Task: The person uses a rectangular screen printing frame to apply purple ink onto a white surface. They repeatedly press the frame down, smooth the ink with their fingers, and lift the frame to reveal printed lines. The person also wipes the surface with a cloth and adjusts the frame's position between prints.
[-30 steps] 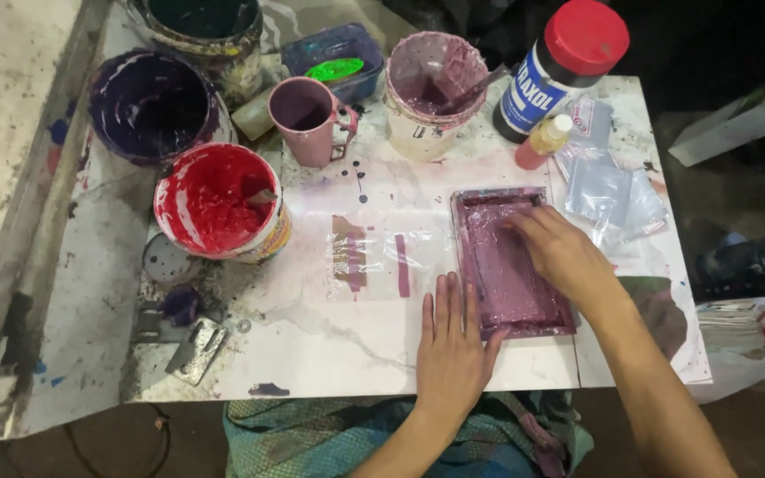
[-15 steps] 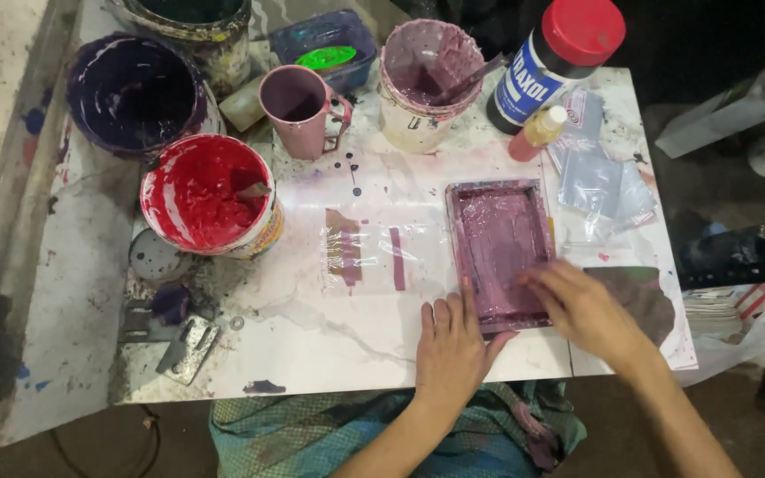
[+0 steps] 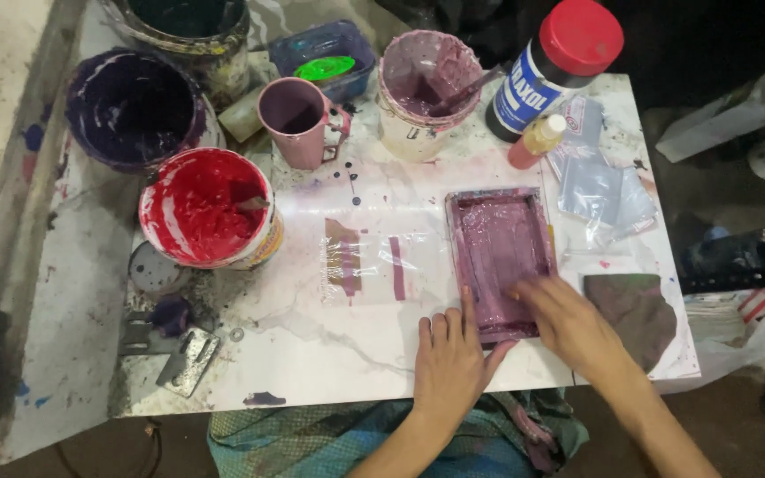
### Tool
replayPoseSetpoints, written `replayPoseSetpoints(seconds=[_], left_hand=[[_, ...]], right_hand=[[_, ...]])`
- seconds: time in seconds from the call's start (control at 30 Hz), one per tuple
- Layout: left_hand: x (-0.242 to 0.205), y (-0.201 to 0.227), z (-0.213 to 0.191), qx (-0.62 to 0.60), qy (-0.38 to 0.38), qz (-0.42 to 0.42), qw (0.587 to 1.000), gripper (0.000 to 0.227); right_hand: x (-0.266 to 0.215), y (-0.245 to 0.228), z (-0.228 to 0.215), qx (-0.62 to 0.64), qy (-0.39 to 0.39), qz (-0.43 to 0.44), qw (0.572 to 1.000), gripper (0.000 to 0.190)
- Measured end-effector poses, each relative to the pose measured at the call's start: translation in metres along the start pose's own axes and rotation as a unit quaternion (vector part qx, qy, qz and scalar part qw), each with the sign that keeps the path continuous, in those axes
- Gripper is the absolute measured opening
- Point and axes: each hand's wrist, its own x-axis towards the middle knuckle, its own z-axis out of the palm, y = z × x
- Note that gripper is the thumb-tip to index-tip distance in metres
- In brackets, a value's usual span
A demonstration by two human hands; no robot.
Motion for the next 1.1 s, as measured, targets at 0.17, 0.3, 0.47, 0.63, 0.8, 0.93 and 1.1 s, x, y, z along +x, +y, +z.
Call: replayPoseSetpoints(seconds=[0.17,0.3,0.47,0.63,0.8,0.93,1.1], left_hand=[[-0.001,-0.001,0.006,-0.018,-0.049,-0.002,0.999,0.095],[0.0,-0.001,0.002,-0.001,-0.022,0.004,1.0,0.095],[0.001,-0.001,0.0,0.003,-0.016,0.006,1.0,0.094],[0.001,-0.001,0.0,0.004,-0.024,0.007,1.0,0.095],[0.003,-0.001,-0.001,0.015,-0.014,0.016,1.0,0.094],[0.002,-0.001,-0.001,0.015,-0.026,0.006,1.0,0.094],[0.004,-0.002,-0.004,0.025,-0.05,-0.009,0.998,0.094]], right_hand=[[-0.011,0.0,-0.011,0.038,-0.021,-0.032,0.999,0.024],[0.036,0.015,-0.013,0.037,0.069,-0.065,0.995,0.024],[0.08,0.038,0.005,-0.013,0.093,-0.108,0.99,0.034],[0.032,0.021,-0.005,0.013,-0.002,-0.065,0.998,0.039],[0.019,0.01,-0.027,0.025,-0.045,-0.053,0.997,0.028],[0.051,0.023,-0.035,0.033,0.019,-0.03,0.999,0.024],[0.056,0.04,-0.007,-0.029,0.07,-0.053,0.996,0.035]])
